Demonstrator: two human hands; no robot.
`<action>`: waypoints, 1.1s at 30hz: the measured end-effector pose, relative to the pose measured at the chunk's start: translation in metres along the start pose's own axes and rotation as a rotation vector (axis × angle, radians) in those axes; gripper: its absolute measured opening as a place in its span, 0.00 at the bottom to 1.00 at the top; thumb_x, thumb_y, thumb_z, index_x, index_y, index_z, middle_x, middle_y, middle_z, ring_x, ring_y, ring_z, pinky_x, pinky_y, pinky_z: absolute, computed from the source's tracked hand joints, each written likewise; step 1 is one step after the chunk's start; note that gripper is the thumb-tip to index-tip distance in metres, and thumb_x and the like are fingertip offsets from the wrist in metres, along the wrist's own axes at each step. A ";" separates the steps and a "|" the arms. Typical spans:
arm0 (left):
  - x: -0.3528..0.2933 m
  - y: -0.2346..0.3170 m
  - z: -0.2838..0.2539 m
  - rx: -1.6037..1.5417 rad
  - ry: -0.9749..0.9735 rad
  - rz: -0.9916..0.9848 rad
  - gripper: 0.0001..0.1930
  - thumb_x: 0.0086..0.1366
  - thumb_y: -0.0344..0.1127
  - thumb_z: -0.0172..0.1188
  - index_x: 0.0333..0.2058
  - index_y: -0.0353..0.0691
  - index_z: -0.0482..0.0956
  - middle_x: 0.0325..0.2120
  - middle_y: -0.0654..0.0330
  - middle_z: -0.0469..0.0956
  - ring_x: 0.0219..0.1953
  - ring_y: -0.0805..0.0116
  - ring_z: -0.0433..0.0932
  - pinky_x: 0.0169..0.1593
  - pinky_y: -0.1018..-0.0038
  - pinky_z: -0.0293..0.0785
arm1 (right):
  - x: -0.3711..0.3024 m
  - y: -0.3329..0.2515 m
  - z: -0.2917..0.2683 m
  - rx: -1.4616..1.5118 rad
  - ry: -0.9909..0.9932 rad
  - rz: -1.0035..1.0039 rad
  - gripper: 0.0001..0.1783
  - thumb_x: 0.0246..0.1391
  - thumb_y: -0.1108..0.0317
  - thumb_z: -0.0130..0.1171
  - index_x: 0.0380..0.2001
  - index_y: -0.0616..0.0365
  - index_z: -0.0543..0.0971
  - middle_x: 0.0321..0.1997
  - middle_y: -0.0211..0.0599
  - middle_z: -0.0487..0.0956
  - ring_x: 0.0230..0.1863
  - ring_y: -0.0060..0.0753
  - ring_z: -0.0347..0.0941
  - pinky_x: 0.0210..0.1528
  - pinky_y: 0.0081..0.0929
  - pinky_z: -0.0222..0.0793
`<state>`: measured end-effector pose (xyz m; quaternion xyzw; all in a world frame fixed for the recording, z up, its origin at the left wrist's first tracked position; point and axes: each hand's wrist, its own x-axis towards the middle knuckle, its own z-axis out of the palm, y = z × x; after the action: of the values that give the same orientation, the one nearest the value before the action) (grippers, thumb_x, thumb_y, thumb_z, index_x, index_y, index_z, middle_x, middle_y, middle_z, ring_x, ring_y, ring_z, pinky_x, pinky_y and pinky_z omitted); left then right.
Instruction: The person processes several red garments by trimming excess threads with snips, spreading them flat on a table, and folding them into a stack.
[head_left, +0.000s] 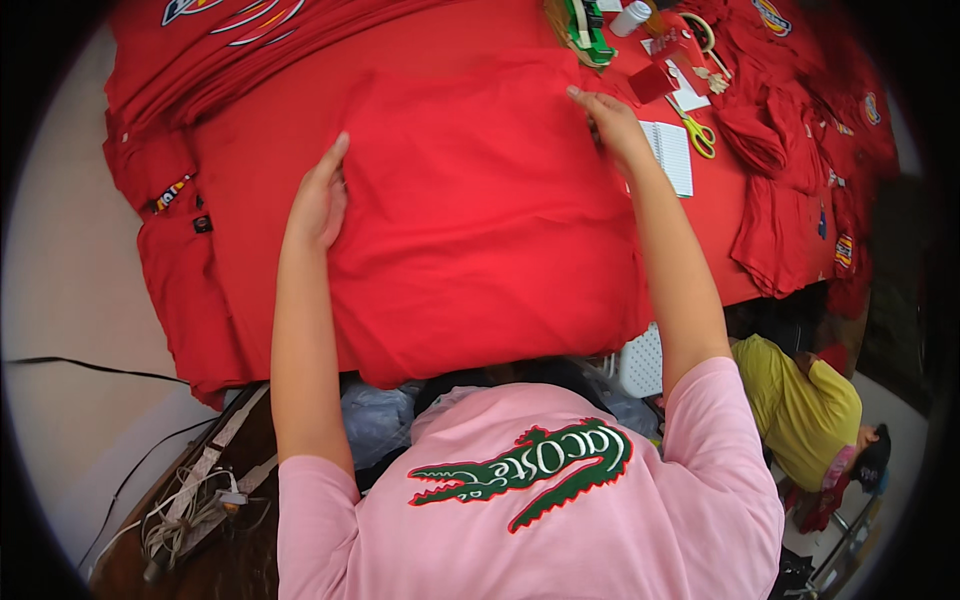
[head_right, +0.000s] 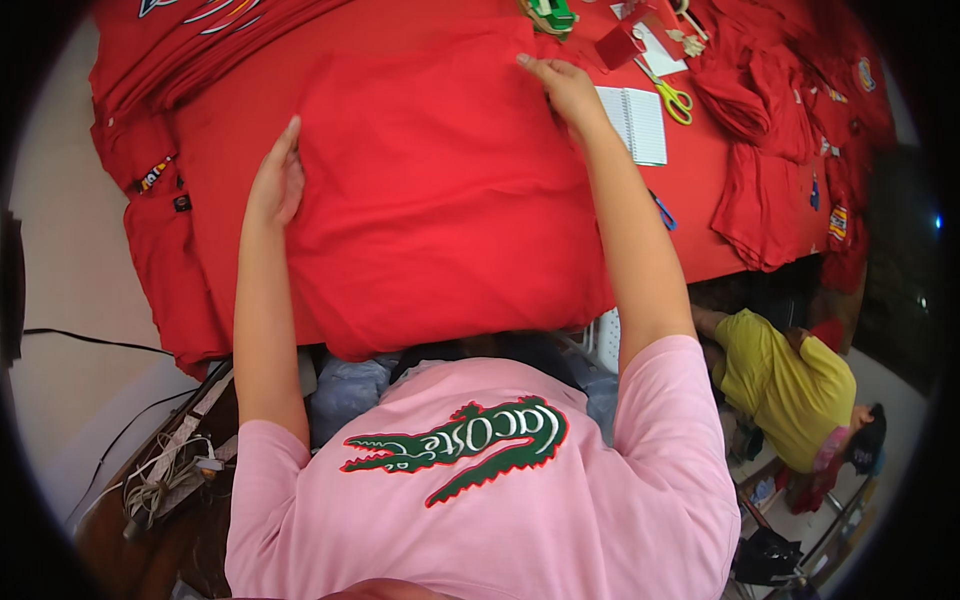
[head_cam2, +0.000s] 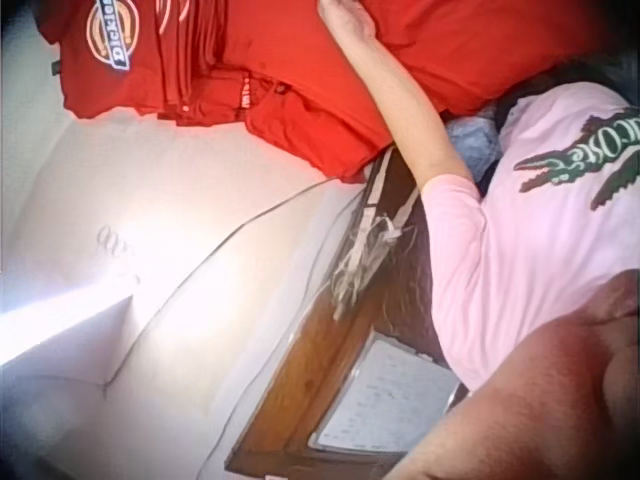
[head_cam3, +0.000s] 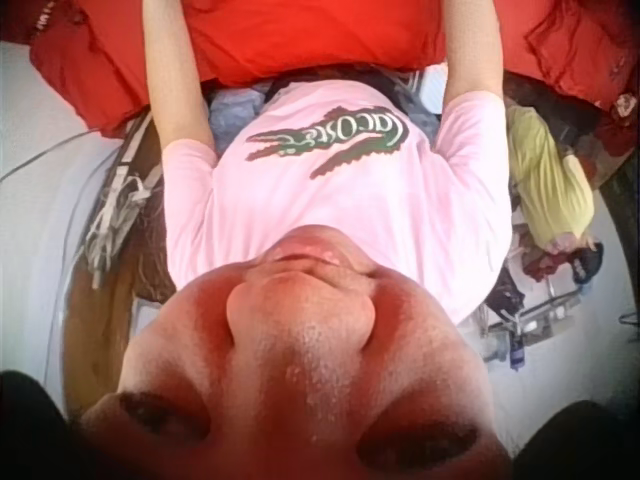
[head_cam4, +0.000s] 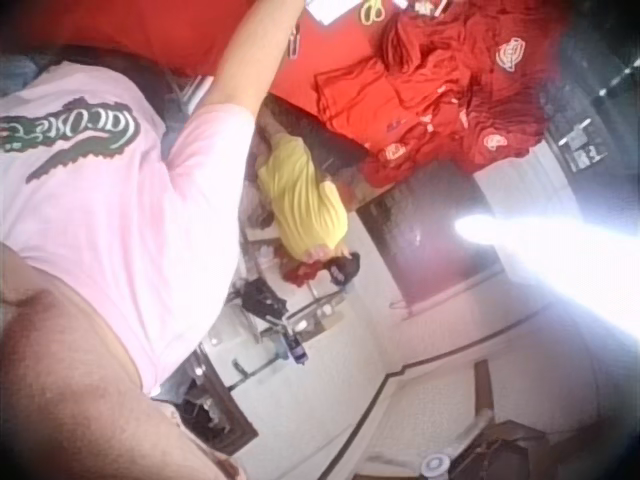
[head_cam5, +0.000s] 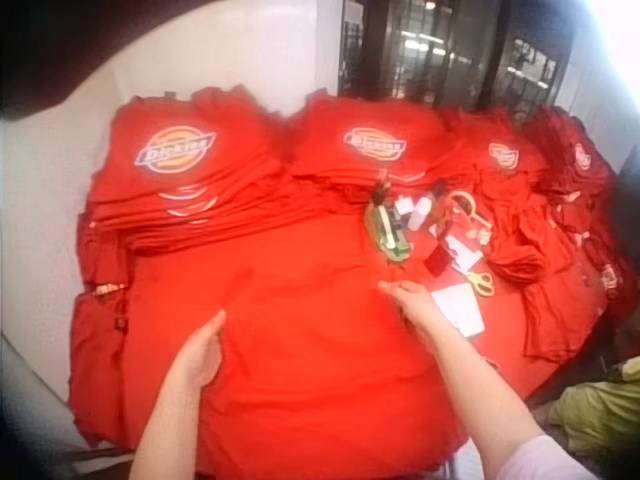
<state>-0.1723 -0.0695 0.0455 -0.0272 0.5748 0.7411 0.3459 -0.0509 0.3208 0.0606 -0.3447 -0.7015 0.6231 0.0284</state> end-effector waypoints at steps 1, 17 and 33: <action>0.011 0.008 0.010 -0.106 -0.059 -0.008 0.39 0.70 0.61 0.56 0.65 0.30 0.66 0.62 0.53 0.72 0.64 0.62 0.70 0.67 0.65 0.66 | 0.019 0.003 0.000 0.118 -0.058 0.035 0.17 0.57 0.54 0.70 0.36 0.58 0.82 0.38 0.28 0.82 0.37 0.20 0.75 0.43 0.22 0.72; 0.047 0.110 -0.016 -0.316 -0.195 0.317 0.48 0.68 0.73 0.42 0.71 0.36 0.58 0.53 0.44 0.77 0.56 0.55 0.76 0.65 0.62 0.67 | 0.084 -0.049 -0.030 0.589 -0.165 -0.268 0.17 0.61 0.68 0.65 0.51 0.59 0.77 0.51 0.38 0.82 0.53 0.31 0.78 0.59 0.33 0.73; -0.063 -0.039 -0.073 0.139 0.310 0.241 0.23 0.73 0.41 0.57 0.60 0.33 0.71 0.52 0.50 0.80 0.51 0.63 0.81 0.56 0.68 0.76 | -0.062 0.047 -0.058 0.062 -0.087 -0.197 0.29 0.64 0.61 0.62 0.63 0.65 0.71 0.51 0.39 0.83 0.50 0.30 0.79 0.53 0.26 0.73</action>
<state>-0.1296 -0.1597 0.0159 -0.0478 0.6701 0.7225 0.1632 0.0442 0.3374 0.0554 -0.2456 -0.7131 0.6530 0.0694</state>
